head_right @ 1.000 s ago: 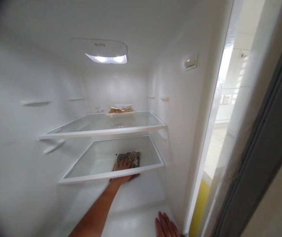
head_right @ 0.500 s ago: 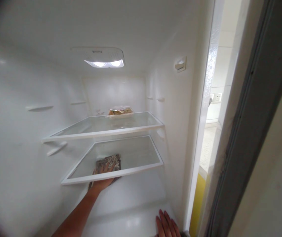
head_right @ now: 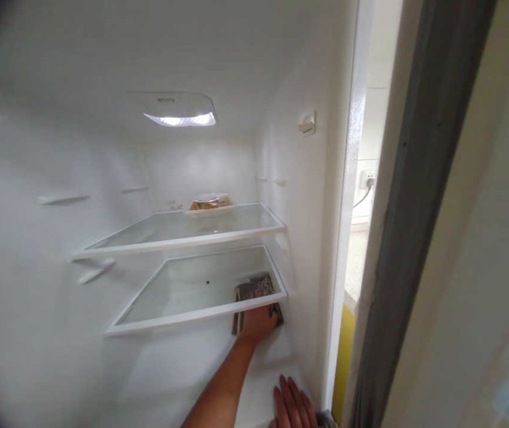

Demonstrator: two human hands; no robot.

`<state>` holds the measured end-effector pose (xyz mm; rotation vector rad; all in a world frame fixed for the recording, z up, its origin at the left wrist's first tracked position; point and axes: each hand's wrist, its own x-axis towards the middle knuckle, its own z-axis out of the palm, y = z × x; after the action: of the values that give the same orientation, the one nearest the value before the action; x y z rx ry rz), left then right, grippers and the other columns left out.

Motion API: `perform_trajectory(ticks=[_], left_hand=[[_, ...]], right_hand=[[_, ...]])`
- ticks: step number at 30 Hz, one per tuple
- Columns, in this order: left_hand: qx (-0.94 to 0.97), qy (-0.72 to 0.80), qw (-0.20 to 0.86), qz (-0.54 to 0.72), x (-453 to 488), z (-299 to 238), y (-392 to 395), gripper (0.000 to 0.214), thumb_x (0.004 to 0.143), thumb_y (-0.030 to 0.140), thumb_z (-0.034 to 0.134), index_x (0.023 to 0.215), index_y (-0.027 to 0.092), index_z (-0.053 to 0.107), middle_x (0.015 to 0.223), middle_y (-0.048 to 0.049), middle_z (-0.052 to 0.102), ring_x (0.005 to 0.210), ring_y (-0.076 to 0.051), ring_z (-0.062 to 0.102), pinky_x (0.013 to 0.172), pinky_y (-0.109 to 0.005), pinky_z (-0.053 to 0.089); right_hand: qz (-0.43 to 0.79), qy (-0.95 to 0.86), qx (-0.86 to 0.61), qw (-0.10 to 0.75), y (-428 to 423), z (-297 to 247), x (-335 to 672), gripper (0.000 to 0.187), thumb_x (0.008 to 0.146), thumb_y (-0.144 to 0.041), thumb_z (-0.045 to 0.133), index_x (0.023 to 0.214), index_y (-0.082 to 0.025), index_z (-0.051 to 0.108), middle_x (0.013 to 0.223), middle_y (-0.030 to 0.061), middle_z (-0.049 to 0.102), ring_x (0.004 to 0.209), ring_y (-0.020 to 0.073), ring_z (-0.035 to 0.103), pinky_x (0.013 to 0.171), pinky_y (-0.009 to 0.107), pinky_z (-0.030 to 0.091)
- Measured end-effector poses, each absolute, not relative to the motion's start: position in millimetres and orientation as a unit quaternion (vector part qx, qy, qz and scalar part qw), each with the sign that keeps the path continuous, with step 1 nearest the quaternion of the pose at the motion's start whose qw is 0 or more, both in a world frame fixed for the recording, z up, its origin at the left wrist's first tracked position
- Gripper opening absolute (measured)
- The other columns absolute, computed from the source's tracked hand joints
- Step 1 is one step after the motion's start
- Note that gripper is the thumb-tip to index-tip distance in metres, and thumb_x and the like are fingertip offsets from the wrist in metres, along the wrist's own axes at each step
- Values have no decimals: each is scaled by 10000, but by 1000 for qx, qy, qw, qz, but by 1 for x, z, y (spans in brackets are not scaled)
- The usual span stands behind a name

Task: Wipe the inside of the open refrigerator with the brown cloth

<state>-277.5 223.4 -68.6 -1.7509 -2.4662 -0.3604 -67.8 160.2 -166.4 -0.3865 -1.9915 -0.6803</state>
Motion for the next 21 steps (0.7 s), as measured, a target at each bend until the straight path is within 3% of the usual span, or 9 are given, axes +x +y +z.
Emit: perform_trajectory(ticks=[4,10,16,21], left_hand=[[-580,-807,19,-109,-274,-66,204,673,898,544,358,1494,244,440,1465,-172,560,1370,-415,469,1147,-660,295],[-590,-802,27,-89,-295,-59,151,698,889,578,371,1528,299,374,1567,-113,459,1457,-369,372,1209,-603,230],[-520,-850,67,-55,-357,-45,84,604,898,426,378,1450,218,506,1459,-162,571,1357,-384,492,1139,-609,335],[-464,-881,87,-25,-403,-39,19,592,904,368,397,1461,194,495,1525,-161,507,1437,-396,408,1180,-633,278]], right_hand=[[-289,-816,-157,475,161,-164,-65,334,878,-231,463,1029,-205,760,1062,47,788,954,176,742,816,271,544],[-314,-815,-147,463,164,-168,-63,345,836,-210,483,1030,-233,767,1069,27,787,964,167,739,807,263,555],[-326,-820,-143,448,162,-166,-63,345,862,-251,480,1050,-190,762,1096,50,782,978,192,742,814,293,571],[-307,-829,-166,436,154,-160,-62,346,875,-268,498,1104,-168,738,1146,62,767,1029,202,725,859,315,563]])
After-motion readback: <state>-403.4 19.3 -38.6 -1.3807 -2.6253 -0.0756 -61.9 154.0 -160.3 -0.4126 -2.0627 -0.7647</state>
